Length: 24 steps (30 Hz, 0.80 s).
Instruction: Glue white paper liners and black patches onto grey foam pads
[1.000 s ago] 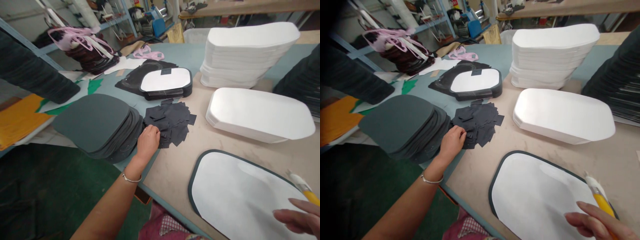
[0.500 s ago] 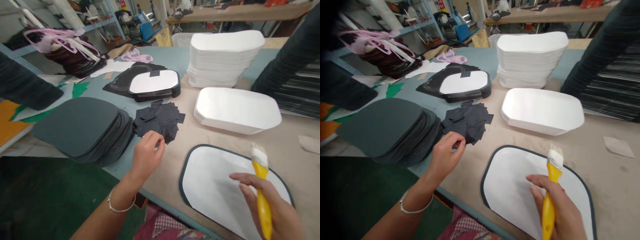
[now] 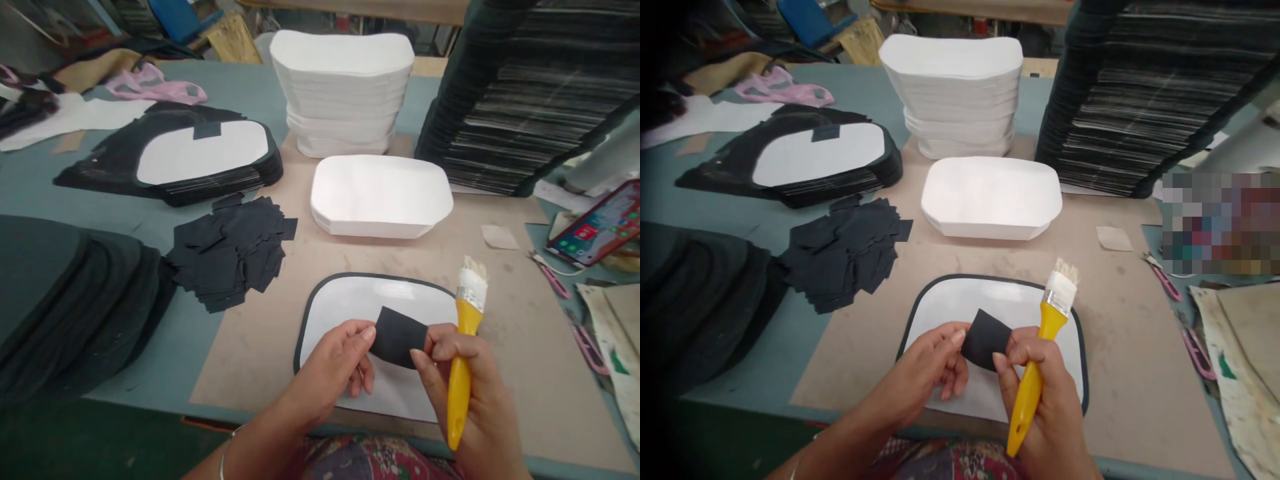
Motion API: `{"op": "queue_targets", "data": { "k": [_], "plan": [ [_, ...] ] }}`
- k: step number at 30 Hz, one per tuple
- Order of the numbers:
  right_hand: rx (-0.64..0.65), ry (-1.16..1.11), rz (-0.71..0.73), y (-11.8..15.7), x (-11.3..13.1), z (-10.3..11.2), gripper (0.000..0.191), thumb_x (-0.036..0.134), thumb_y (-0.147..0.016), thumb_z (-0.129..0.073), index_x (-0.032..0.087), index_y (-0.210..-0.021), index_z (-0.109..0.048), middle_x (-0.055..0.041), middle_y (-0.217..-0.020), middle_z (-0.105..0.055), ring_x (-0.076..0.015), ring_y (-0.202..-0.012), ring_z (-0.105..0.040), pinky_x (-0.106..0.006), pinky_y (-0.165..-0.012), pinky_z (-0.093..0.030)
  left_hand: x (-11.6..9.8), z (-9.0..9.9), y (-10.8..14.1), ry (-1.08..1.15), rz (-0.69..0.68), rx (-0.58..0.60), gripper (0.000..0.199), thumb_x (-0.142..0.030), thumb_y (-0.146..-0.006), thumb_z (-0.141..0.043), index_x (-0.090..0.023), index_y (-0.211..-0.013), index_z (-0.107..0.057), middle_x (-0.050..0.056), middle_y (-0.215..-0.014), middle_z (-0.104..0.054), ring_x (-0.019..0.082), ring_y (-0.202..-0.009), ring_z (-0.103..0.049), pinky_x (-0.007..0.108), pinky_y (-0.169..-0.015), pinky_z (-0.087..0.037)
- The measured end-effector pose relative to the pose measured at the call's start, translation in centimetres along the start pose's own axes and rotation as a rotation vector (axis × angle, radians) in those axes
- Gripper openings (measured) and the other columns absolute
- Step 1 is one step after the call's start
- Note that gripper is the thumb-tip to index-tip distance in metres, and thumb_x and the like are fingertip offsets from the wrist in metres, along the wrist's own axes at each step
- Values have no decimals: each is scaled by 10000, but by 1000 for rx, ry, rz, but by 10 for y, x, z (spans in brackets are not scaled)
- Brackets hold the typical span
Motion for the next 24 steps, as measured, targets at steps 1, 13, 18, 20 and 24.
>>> {"op": "queue_targets", "data": {
  "k": [1,13,18,20,24],
  "plan": [
    [8,-8,-36,1,-8,1,174,152,-949,-599,262,-988,-470,14,-891,-523,-123,-838,-578,-213,-732,-496,7,-5,-3,77,62,42,406,-586,-948,-505,-186,-1003,-548,-21,-607,-594,95,-438,-450,207,-429,-300],
    [87,402,-220,-45,-92,-12,100,233,-921,-561,246,-967,-473,0,-825,-609,-178,-661,-579,-283,-623,-404,-60,18,-58,-943,-201,-305,244,-326,-921,-549,-212,-705,-545,-3,-633,-598,152,-583,-517,290,-573,-280],
    [153,552,-196,-50,-101,-22,86,216,-915,-504,230,-998,-490,-60,-870,-641,-244,-737,-616,-312,-643,-390,-60,16,-67,-1187,-118,-328,244,-347,-934,-546,-225,-724,-573,14,-617,-619,193,-590,-566,317,-559,-213],
    [183,587,-200,-49,-103,-25,98,201,-918,-486,222,-1013,-496,-81,-897,-647,-257,-767,-623,-317,-652,-393,-60,15,-68,-1242,-99,-329,230,-348,-942,-540,-227,-756,-600,24,-634,-642,212,-618,-605,322,-558,-205],
    [222,665,-183,-48,-103,-30,99,209,-941,-462,213,-1028,-507,-108,-925,-648,-262,-791,-621,-318,-656,-394,-62,8,-69,-1399,-92,-331,214,-359,-960,-525,-222,-861,-656,57,-681,-684,256,-651,-655,337,-553,-172]
  ]
}}
Point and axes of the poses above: each hand's wrist, its own y-axis away from the middle knuckle, its own z-axis out of the back of the hand, x = y × z, the point moved 10 cm from there along -y, towards the middle knuckle
